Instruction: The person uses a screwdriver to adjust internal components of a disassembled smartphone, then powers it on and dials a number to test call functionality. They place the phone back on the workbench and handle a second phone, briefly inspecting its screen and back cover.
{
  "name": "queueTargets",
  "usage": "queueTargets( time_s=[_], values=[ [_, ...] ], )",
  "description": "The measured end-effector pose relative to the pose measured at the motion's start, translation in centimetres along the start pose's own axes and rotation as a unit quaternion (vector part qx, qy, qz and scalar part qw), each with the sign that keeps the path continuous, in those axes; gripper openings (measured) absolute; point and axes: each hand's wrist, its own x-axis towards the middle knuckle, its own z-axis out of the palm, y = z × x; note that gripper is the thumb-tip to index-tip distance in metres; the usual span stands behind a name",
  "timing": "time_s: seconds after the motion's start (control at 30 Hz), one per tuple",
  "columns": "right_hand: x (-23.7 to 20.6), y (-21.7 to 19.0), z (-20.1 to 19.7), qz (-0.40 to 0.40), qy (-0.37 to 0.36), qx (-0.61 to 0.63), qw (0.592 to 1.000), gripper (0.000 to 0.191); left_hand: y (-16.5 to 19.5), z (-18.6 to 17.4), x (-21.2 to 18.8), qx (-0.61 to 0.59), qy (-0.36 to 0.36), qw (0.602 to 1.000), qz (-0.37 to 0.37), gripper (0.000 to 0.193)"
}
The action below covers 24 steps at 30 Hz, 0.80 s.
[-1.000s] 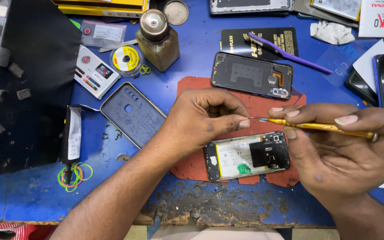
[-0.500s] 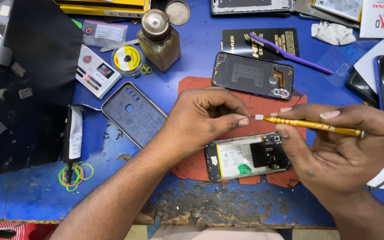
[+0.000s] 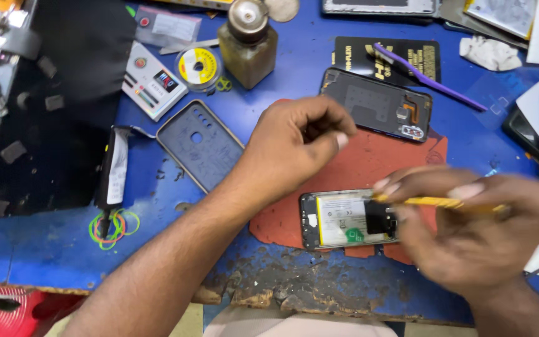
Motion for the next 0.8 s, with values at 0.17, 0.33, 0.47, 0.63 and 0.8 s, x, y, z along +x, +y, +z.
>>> queueTargets(
  time_s=[0.17, 0.33, 0.47, 0.63, 0.8],
  values=[
    [-0.7, 0.2, 1.6, 0.025, -0.182, -0.006, 0.983, 0.046, 0.4, -0.2, -0.1, 0.028, 0.055, 0.997, 0.039, 0.011],
    [-0.7, 0.3, 2.1, 0.005, -0.231, -0.056, 0.971, 0.040, 1.0, 0.2, -0.1, 0.021, 0.078, 0.996, 0.033, 0.013],
    [-0.6, 0.2, 2.3, 0.008, -0.233, -0.042, 0.972, 0.037, 1.2, 0.1, -0.4, 0.035, 0.084, 0.995, 0.041, 0.018],
    [-0.4, -0.1, 2.6, 0.016, -0.258, -0.057, 0.964, 0.037, 1.1, 0.2, -0.3, 0.042, 0.096, 0.992, 0.066, 0.022],
    [0.2, -0.6, 2.6, -0.034, -0.262, -0.135, 0.955, 0.037, 0.9, 0.3, -0.3, 0.022, 0.096, 0.993, 0.067, 0.024]
  ],
)
